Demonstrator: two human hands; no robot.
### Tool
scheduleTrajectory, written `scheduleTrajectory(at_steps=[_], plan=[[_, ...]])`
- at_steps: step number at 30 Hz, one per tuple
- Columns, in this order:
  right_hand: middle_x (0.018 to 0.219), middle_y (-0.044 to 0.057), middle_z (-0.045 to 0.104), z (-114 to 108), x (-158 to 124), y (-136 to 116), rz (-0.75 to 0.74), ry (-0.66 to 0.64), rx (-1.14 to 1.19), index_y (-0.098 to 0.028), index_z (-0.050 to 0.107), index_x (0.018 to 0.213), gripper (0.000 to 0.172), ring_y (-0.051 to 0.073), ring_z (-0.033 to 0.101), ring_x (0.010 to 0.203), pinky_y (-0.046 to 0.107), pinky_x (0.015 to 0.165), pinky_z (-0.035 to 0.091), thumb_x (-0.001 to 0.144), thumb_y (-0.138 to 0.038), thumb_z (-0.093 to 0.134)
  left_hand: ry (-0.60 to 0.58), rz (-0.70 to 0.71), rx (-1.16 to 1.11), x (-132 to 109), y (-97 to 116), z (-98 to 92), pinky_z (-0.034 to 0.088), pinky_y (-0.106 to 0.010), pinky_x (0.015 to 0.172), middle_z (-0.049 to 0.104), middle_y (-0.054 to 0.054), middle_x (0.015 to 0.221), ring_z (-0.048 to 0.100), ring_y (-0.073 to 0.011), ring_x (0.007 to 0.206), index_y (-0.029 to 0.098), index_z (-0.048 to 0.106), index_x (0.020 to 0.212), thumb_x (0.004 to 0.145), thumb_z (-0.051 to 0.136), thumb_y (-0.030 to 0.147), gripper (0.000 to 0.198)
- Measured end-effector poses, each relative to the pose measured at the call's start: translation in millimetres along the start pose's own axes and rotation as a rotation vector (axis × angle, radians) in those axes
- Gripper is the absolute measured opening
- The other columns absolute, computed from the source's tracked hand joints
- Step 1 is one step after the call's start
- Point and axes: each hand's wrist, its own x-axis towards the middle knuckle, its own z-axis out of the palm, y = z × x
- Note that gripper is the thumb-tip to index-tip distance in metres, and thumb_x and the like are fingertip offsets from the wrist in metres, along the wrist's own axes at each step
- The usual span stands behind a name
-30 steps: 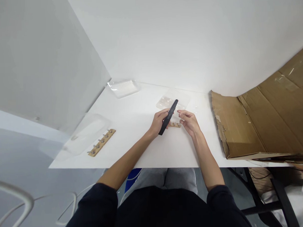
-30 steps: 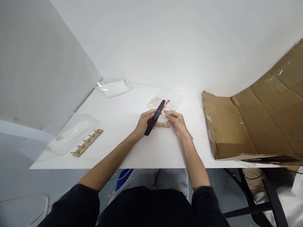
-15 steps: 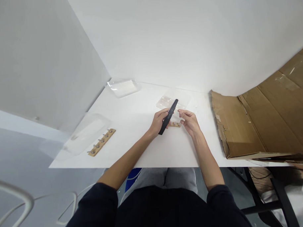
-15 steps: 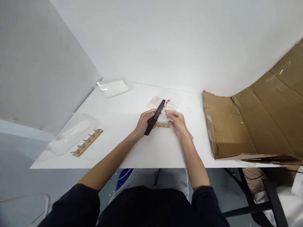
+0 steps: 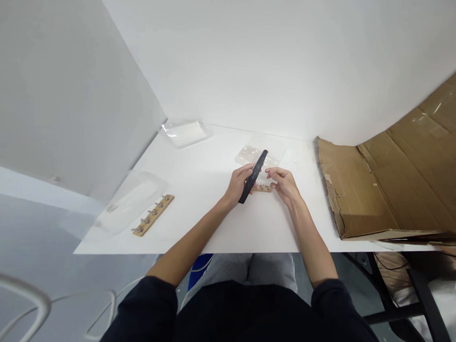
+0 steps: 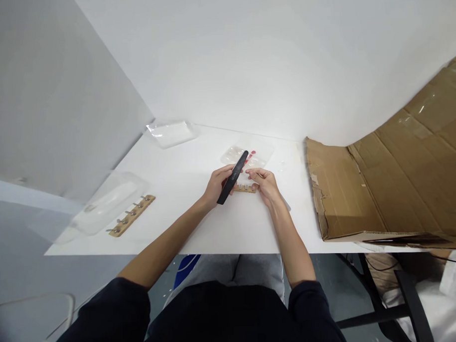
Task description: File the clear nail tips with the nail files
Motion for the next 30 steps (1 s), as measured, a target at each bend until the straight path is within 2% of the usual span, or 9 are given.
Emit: scheduleTrajectory(at_steps=[11,21,30], plan=[[0.080,0.002,0.065,-3.3,0.2,2.2,0.006,-0.042,-0.003,-0.022,0.075,0.079,0.050,0.016,0.055,0.077,0.024,0.053,0.038,0.060,-0.063,0.096,-0.020,0.006,0.007,0.8,-3.5,-2.3,0.040,-0.022,0.037,0.062,0.002,0.058,0.055,-0.0111,0.040,0.008,0.074,0.118,0.087,0.068,0.048,0.051],[0.080,0.002,0.064,-1.9,2.1,3.6,0.028,-0.038,0.017,-0.021,0.071,0.079,0.059,0.016,0.057,0.077,0.024,0.050,0.036,0.059,-0.071,0.094,-0.021,0.012,0.012,0.9,-1.7,-1.0,0.040,-0.022,0.038,0.062,0.002,0.059,0.056,-0.0116,0.042,0.008,0.075,0.117,0.087,0.066,0.046,0.050],[0.079,0.001,0.065,-2.7,2.1,2.0,0.030,-0.031,0.037,-0.020,0.074,0.079,0.053,0.016,0.059,0.079,0.023,0.052,0.040,0.058,-0.063,0.097,-0.014,0.001,0.014,0.4,-1.9,-1.7,0.039,-0.023,0.038,0.062,0.001,0.059,0.055,-0.0121,0.042,0.008,0.074,0.119,0.087,0.065,0.045,0.050]])
